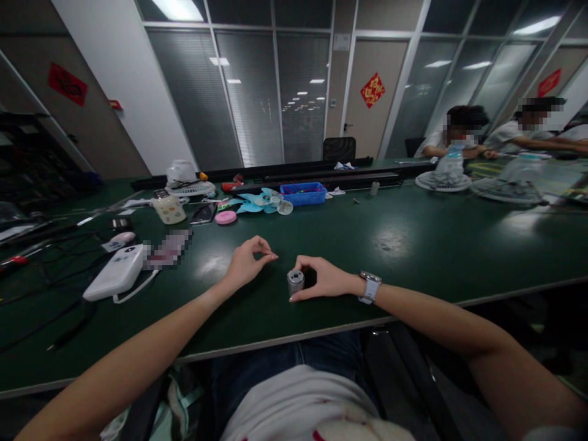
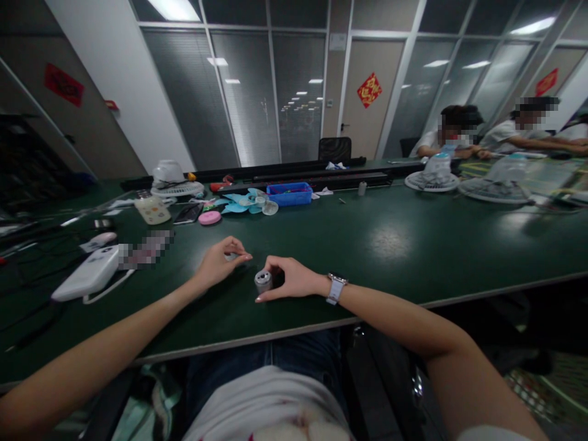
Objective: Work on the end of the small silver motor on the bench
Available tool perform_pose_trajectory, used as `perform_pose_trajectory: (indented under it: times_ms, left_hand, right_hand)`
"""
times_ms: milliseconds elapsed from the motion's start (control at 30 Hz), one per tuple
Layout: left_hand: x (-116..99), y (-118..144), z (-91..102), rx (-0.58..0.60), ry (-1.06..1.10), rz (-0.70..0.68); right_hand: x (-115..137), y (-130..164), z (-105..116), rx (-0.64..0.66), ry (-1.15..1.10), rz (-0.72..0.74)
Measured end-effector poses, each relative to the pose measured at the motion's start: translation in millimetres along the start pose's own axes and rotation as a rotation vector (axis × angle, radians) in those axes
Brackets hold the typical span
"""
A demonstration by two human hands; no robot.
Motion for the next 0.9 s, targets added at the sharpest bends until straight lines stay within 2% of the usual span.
perform_pose_trajectory:
  times_ms: [133,300,433,600,700,800,900]
  left_hand:
    - [13,-1,-7.1,0.070,-0.049,0.027]
    - [11,2,-13.4,0.140,-0.027,0.039]
    - [8,3,-14.5,0.134,0.010,0.043]
    - [-15,7,-12.2,0.041,0.116,0.004]
    - [-36,14,-12.3,-0.005,0.322,-0.039]
    - [-49,22,-23.6,0.064,0.460,-0.025]
    - [-56,26,-33.5,0.126,0.467,-0.025]
  right_hand:
    - [-1,0,0,-0.002,0.023,-0.012]
    - [-1,0,1,-0.003,0.018,0.000]
    - [-1,1,0,-0.006,0.018,0.012]
    - [-1,0,0,-0.014,0.008,0.013]
    - [0,0,0,-0.009,0.014,0.020]
    - [-1,0,1,-0.019,0.043,0.021]
    - [-2,0,2,-0.039,0.057,0.026]
Point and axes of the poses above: each hand's wrist, its own y-axis away from the middle knuckle, its own z-axis out of the back of the hand, x = y × z, the point moved 9 cm from there along -y, towards the middle knuckle, and after that the axes turned 14 degrees about y, right-handed, at the moved point
